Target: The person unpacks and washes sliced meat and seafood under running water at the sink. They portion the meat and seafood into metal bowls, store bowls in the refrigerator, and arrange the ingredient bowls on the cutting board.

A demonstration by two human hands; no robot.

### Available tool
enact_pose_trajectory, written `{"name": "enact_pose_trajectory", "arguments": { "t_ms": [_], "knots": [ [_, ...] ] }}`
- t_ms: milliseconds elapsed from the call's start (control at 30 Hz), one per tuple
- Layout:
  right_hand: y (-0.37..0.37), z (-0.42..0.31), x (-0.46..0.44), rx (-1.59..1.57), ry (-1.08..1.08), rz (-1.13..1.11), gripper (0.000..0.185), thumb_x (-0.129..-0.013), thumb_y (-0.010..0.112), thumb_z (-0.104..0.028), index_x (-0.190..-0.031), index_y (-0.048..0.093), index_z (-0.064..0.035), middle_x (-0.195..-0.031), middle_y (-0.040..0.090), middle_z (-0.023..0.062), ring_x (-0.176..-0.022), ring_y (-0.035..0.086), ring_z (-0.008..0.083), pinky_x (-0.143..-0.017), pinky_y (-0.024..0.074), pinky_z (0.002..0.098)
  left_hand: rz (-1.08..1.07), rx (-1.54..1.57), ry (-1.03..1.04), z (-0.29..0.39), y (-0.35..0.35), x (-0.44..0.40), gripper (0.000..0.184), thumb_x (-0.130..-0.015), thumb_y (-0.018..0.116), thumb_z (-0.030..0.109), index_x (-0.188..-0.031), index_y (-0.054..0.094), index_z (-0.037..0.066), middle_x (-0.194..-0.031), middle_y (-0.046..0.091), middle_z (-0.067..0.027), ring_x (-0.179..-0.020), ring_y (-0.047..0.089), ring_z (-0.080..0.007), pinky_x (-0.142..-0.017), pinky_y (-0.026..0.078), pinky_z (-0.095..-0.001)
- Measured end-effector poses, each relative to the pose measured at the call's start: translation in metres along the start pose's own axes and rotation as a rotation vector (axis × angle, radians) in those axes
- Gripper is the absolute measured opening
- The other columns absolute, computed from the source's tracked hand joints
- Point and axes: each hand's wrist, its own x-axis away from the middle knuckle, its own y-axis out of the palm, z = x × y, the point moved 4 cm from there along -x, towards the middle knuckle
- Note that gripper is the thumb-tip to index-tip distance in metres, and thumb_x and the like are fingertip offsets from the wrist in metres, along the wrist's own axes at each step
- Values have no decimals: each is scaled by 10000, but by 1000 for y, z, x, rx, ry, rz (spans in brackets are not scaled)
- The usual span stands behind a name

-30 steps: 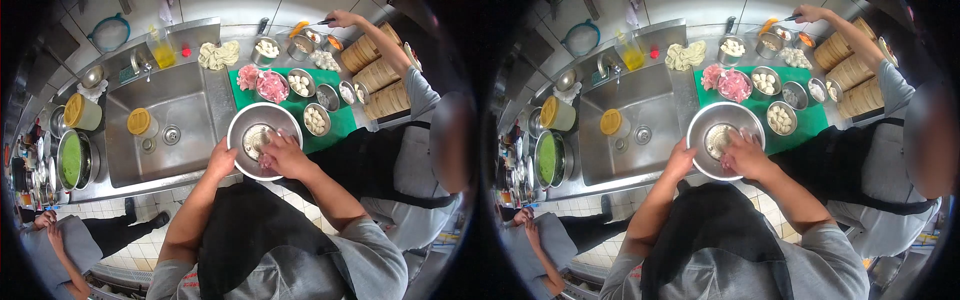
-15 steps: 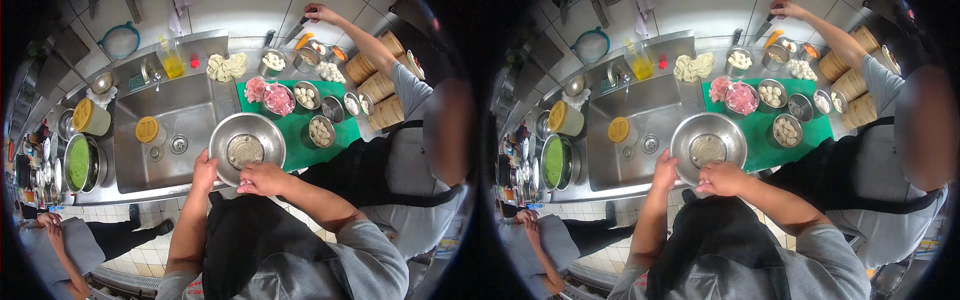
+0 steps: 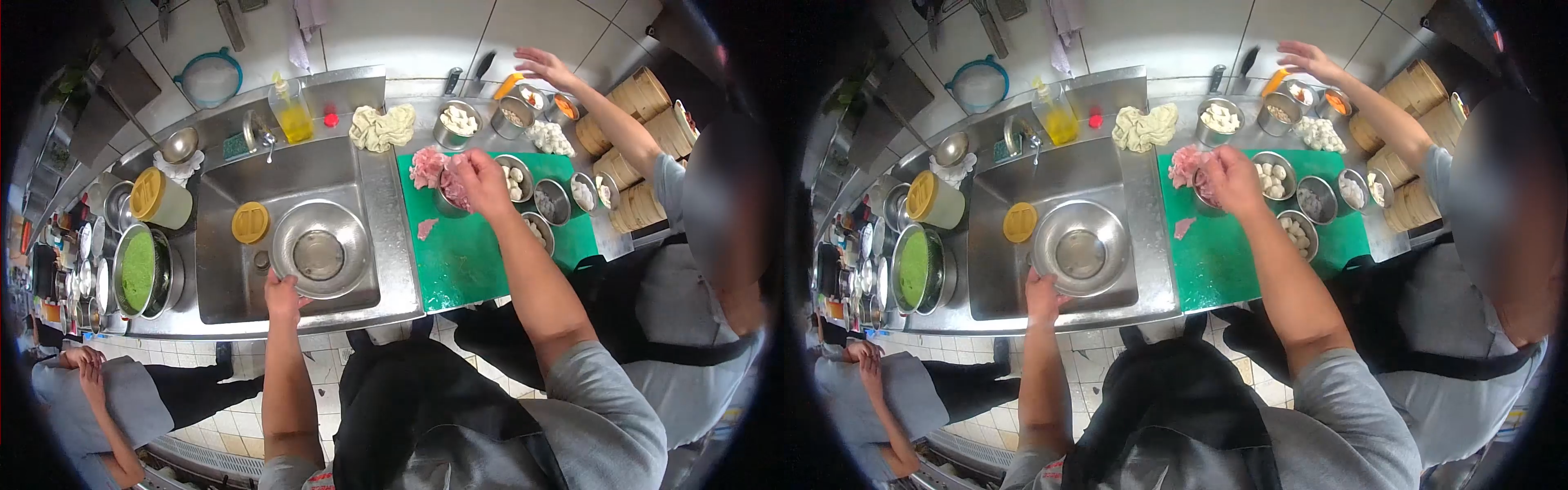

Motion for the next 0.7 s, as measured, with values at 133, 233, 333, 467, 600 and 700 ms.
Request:
{"name": "enact_pose_trajectory", "arguments": {
  "t_ms": [133,233,333,467,600,700],
  "knots": [
    [23,11,6,622,-232,115,177,-863,643,-221,-973,636,-84,-1006,628,92,-940,572,338,-795,458,463,60,7,-20,-27,-16,-39,498,-865,481,21,-1348,474,144,-1129,626,-123,-845,690,-274,-555,622,-393],
    [28,15,5,648,-128,66,198,-835,660,-216,-992,637,-98,-1093,602,74,-1022,545,307,-844,430,480,83,-103,-108,-42,-15,-59,514,-861,478,7,-1353,436,147,-1143,617,-140,-873,686,-298,-558,626,-410],
    [25,10,5,664,-115,37,218,-827,662,-210,-1014,641,-100,-1112,602,80,-1049,546,311,-855,432,478,146,-70,-181,-53,-7,-66,520,-861,468,-6,-1347,413,172,-1196,591,-151,-916,675,-329,-555,625,-457],
    [15,-54,30,628,-449,212,295,-816,660,-196,-1097,645,-109,-1221,580,136,-1173,520,356,-961,419,485,145,-54,-268,-74,-7,-83,537,-868,450,-19,-1349,403,213,-1261,552,-162,-997,649,-373,-573,609,-560],
    [70,-18,80,507,-444,-206,359,-818,614,-113,-1176,629,-95,-1290,545,193,-1232,485,408,-1028,411,480,129,-218,-349,-105,-22,-112,570,-873,421,-27,-1381,388,230,-1276,546,-162,-1048,630,-402,-616,598,-607],
    [86,-7,102,673,-406,-303,347,-807,587,-63,-1149,642,-79,-1270,559,190,-1210,505,391,-1001,443,448,113,-182,-467,-129,-32,-129,577,-874,405,-25,-1386,399,240,-1268,551,-168,-1029,635,-417,-628,598,-606]
  ]
}}
